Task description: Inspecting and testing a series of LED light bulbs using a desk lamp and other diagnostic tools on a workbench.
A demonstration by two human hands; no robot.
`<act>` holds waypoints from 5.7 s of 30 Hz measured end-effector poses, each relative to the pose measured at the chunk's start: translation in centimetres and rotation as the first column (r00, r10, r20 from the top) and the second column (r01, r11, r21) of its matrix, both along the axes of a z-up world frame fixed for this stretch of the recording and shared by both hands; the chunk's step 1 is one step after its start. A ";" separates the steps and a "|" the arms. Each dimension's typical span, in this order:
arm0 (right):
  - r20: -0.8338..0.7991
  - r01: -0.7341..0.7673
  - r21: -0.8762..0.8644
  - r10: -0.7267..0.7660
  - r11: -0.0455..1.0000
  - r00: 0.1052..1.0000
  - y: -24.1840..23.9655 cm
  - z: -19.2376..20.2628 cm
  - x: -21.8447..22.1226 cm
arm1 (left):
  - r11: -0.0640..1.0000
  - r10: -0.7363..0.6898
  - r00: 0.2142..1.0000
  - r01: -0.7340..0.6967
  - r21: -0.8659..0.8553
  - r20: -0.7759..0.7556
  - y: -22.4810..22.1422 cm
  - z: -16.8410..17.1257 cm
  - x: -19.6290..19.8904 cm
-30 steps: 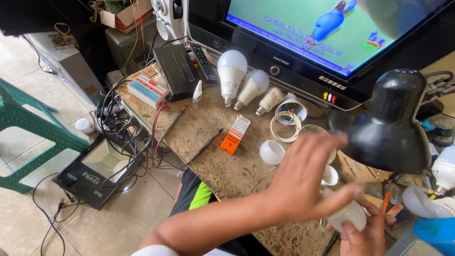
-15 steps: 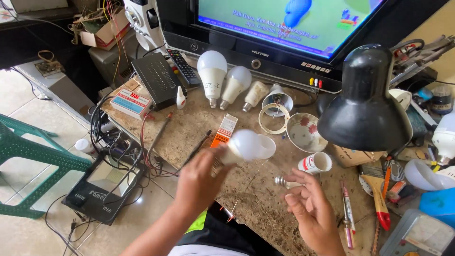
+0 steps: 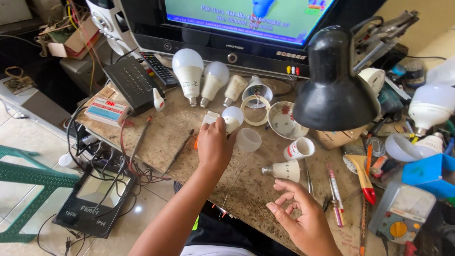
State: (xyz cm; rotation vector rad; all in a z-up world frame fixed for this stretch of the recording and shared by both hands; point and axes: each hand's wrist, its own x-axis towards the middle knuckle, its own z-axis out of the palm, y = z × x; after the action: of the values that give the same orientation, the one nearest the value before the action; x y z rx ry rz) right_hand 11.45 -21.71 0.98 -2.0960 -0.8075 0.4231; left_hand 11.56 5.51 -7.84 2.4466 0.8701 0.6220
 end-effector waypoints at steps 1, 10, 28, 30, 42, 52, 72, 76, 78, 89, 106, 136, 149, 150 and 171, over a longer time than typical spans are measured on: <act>-0.001 0.014 0.001 -0.014 1.000 1.000 -0.4 -0.1 0.1 | 1.000 -0.014 1.000 0.014 0.001 -0.001 -0.2 0.5 0.5; 0.016 0.024 -0.032 -0.023 0.999 1.000 -2.8 -0.2 0.4 | 0.987 0.082 0.926 -0.023 0.160 -0.370 0.1 2.3 3.9; -0.171 0.236 -0.158 -0.262 0.959 0.950 -7.4 0.1 0.8 | 0.907 -0.231 0.838 0.370 0.204 -0.494 1.9 5.4 20.2; -0.147 0.229 -0.136 -0.248 0.964 0.957 -8.3 -0.2 1.0 | 0.906 -0.231 0.835 0.372 0.203 -0.500 2.0 5.6 20.2; 0.113 0.109 0.064 -0.116 0.992 0.987 -6.9 0.7 4.0 | 0.941 -0.146 0.913 0.247 0.231 -0.380 5.6 7.7 15.6; -0.058 0.243 0.099 -0.239 0.965 0.969 -3.8 2.8 7.0 | 0.904 -0.377 0.915 0.398 0.155 -0.144 -2.2 13.8 4.5; 0.188 0.512 -0.400 -0.479 0.760 0.857 -8.9 20.1 16.1 | 0.800 -0.599 0.764 0.585 0.131 0.240 -12.8 15.3 4.2; 0.345 0.426 -0.271 -0.326 0.863 0.880 -12.0 17.3 23.5 | 0.860 -0.496 0.860 0.468 0.202 0.120 -7.4 12.4 5.9; 0.315 0.518 -0.273 -0.433 0.810 0.844 -12.0 14.8 27.6 | 0.883 -0.419 0.908 0.405 0.239 0.009 -4.9 11.5 6.6; 0.570 0.440 -0.296 -0.213 0.848 0.793 -12.8 -0.4 38.9 | 0.880 -0.439 0.796 0.474 -0.023 -0.416 -3.0 7.1 13.0; 0.586 0.487 -0.510 -0.128 0.709 0.800 -13.6 5.5 32.4 | 0.817 -0.470 0.829 0.538 0.206 -0.302 -5.6 6.5 8.0; 0.291 -0.095 -0.093 0.118 0.991 0.949 -9.2 4.9 5.9 | 0.540 -0.816 0.522 0.841 0.009 0.248 -11.9 11.3 -2.6; 0.263 0.023 0.144 -0.061 0.989 0.963 -14.7 6.6 4.8 | 0.713 -0.255 0.771 0.558 -0.425 0.584 -8.4 19.2 8.7; 0.224 0.021 0.148 -0.054 0.989 0.973 -14.9 6.7 4.7 | 0.743 -0.176 0.814 0.479 -0.467 0.554 -9.0 19.8 9.1; 0.565 -0.031 0.701 -0.529 0.712 0.633 -1.3 8.9 9.9 | 0.168 0.395 0.757 0.498 -0.851 0.521 -12.3 26.5 9.0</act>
State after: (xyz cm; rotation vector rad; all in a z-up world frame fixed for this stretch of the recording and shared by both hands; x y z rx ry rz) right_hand 21.35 -23.05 9.85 -1.5887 -0.8797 -0.8788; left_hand 20.58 -6.75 18.67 0.8207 0.5200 0.5267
